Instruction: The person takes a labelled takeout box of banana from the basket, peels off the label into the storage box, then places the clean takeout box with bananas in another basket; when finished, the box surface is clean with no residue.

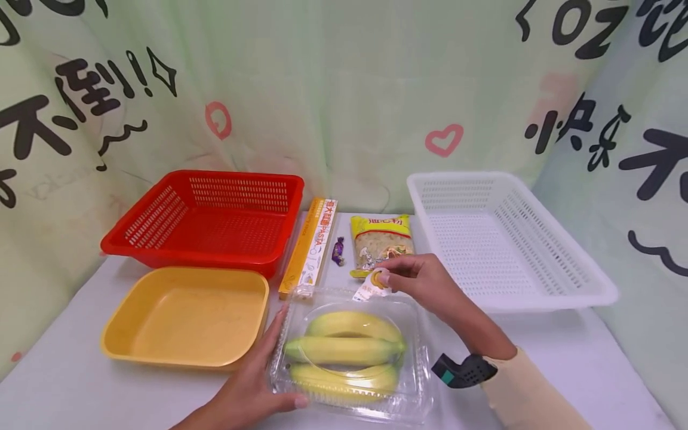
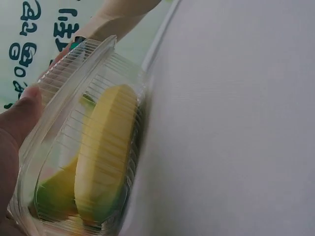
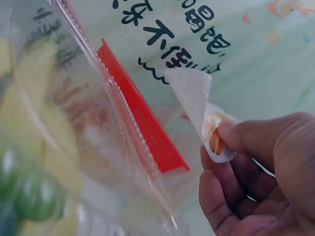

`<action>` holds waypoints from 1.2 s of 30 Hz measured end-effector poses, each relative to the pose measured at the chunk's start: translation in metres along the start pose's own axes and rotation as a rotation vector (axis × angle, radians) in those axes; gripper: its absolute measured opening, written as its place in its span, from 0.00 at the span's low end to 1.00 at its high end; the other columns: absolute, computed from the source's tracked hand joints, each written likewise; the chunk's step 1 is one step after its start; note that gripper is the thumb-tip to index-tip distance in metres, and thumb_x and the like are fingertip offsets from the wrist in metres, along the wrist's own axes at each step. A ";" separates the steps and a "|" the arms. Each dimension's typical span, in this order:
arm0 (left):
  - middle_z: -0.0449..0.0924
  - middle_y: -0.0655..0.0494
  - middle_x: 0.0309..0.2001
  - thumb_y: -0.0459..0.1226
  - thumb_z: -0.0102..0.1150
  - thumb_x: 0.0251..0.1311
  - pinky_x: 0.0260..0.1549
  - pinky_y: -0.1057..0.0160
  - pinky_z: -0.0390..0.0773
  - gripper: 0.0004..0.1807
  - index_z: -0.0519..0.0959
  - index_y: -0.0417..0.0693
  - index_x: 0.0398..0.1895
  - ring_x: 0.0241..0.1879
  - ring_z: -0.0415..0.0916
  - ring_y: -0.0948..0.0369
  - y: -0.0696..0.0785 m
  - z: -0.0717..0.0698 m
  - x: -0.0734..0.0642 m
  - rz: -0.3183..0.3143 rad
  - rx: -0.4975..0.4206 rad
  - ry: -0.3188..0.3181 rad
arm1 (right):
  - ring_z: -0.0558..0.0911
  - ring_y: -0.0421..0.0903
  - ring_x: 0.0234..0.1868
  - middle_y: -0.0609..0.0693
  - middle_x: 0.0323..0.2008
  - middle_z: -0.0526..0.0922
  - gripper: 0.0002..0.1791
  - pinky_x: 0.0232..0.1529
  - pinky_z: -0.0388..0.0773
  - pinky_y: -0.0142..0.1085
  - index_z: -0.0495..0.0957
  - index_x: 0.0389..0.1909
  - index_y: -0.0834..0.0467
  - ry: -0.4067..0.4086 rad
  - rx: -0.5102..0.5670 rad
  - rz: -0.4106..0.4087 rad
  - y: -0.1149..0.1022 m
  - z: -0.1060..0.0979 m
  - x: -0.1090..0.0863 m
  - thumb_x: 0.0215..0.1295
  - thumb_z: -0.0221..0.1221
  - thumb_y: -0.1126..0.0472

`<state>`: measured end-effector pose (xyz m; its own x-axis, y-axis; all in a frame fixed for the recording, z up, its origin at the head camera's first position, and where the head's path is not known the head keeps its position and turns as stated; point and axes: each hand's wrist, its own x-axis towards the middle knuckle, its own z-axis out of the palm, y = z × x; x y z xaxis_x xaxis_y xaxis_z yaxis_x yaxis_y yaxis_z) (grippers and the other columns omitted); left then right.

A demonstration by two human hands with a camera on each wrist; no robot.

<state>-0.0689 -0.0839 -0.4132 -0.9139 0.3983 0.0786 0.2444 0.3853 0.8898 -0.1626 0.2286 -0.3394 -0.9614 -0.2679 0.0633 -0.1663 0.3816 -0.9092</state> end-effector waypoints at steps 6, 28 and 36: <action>0.33 0.62 0.78 0.59 0.76 0.36 0.69 0.50 0.47 0.72 0.38 0.49 0.78 0.75 0.34 0.63 0.006 -0.003 -0.001 0.061 0.063 -0.002 | 0.82 0.43 0.32 0.53 0.37 0.85 0.17 0.36 0.81 0.36 0.80 0.48 0.70 -0.026 0.032 -0.013 -0.011 0.010 0.007 0.61 0.66 0.64; 0.54 0.57 0.75 0.40 0.72 0.53 0.60 0.65 0.61 0.49 0.55 0.53 0.77 0.72 0.51 0.61 0.000 -0.053 -0.015 0.170 0.023 0.158 | 0.82 0.49 0.33 0.54 0.33 0.86 0.09 0.41 0.82 0.45 0.84 0.39 0.65 -0.217 0.071 -0.021 -0.043 0.045 0.024 0.61 0.66 0.64; 0.54 0.57 0.75 0.39 0.74 0.50 0.58 0.76 0.58 0.53 0.53 0.55 0.77 0.72 0.51 0.65 -0.013 -0.089 -0.023 0.084 0.116 0.229 | 0.82 0.50 0.33 0.52 0.33 0.86 0.07 0.42 0.82 0.47 0.85 0.39 0.62 -0.267 0.028 -0.022 -0.054 0.063 0.032 0.62 0.65 0.64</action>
<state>-0.0798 -0.1722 -0.3868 -0.9353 0.2389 0.2611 0.3455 0.4567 0.8198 -0.1709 0.1439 -0.3143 -0.8651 -0.5010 -0.0239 -0.1771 0.3496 -0.9200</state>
